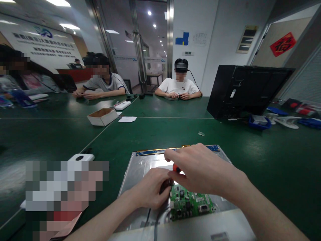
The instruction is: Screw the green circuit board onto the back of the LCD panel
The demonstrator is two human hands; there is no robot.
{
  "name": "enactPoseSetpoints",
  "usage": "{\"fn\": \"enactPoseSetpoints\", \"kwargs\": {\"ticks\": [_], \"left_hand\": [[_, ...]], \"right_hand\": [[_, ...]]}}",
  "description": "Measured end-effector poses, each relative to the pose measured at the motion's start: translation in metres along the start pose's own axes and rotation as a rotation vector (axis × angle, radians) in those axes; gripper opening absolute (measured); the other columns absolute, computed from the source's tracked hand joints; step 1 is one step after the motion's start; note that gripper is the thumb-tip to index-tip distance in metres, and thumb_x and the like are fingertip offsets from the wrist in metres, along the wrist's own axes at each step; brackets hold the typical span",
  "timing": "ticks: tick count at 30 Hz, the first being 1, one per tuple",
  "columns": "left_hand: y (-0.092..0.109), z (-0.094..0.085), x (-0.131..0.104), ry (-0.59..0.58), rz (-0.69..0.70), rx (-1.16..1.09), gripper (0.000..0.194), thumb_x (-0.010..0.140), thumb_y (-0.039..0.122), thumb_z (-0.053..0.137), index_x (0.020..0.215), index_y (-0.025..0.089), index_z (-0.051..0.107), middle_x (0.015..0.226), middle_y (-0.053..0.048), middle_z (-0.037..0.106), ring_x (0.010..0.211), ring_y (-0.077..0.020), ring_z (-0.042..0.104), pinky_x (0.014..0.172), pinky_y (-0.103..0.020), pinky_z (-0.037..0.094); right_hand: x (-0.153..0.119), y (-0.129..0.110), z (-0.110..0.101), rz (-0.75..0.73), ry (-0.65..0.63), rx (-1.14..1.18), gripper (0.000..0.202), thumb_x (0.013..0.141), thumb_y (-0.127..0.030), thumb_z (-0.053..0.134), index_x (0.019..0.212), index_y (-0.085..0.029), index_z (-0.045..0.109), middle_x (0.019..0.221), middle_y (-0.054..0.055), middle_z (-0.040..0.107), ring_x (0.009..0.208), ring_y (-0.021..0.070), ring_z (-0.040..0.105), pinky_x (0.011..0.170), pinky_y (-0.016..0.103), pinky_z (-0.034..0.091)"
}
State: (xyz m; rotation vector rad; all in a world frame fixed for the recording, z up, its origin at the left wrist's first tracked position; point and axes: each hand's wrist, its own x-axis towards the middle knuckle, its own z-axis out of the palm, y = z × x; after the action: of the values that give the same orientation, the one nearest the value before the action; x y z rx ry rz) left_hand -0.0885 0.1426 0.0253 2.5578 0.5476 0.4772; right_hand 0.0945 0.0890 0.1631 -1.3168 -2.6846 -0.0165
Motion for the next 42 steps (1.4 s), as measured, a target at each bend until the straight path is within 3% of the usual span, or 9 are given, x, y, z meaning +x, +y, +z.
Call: {"fn": "enactPoseSetpoints", "kwargs": {"ticks": [6,22,33,42], "left_hand": [[-0.0007,-0.0005,-0.0001,0.015,-0.007,-0.041,0.016,0.069,0.011,0.049,0.081,0.018,0.055,0.074,-0.002,0.063,0.066,-0.0177,0.056,0.064,-0.027,0.043],[0.0043,-0.0034,0.0021,0.044,0.031,-0.06,0.011,0.07,0.009,0.046,0.075,0.019,0.048,0.069,0.001,0.057,0.06,-0.0145,0.051,0.059,-0.025,0.039],[-0.0008,-0.0005,0.0007,0.011,-0.009,-0.034,0.016,0.068,0.011,0.049,0.081,0.019,0.054,0.071,-0.001,0.062,0.064,-0.0175,0.055,0.063,-0.027,0.042],[0.0006,-0.0014,0.0016,0.017,0.009,-0.056,0.01,0.071,0.011,0.046,0.075,0.019,0.049,0.071,-0.001,0.059,0.063,-0.0163,0.053,0.06,-0.026,0.04]], "right_hand": [[-0.0003,-0.0025,-0.0025,-0.025,-0.021,0.051,0.021,0.086,-0.021,0.055,0.107,-0.02,0.054,0.096,0.004,0.071,0.071,0.0193,0.064,0.052,0.029,0.034],[-0.0001,0.0,-0.0023,0.007,-0.001,0.004,0.015,0.089,-0.033,0.062,0.095,-0.021,0.056,0.077,0.0,0.07,0.062,0.018,0.062,0.047,0.027,0.026],[-0.0005,-0.0014,-0.0052,-0.025,-0.03,0.059,0.017,0.086,-0.019,0.054,0.103,-0.02,0.054,0.092,0.003,0.071,0.069,0.018,0.063,0.051,0.029,0.034],[-0.001,0.0,-0.0024,-0.004,-0.008,0.027,0.016,0.088,-0.03,0.06,0.099,-0.021,0.054,0.085,0.001,0.071,0.067,0.0198,0.064,0.049,0.027,0.029]]}}
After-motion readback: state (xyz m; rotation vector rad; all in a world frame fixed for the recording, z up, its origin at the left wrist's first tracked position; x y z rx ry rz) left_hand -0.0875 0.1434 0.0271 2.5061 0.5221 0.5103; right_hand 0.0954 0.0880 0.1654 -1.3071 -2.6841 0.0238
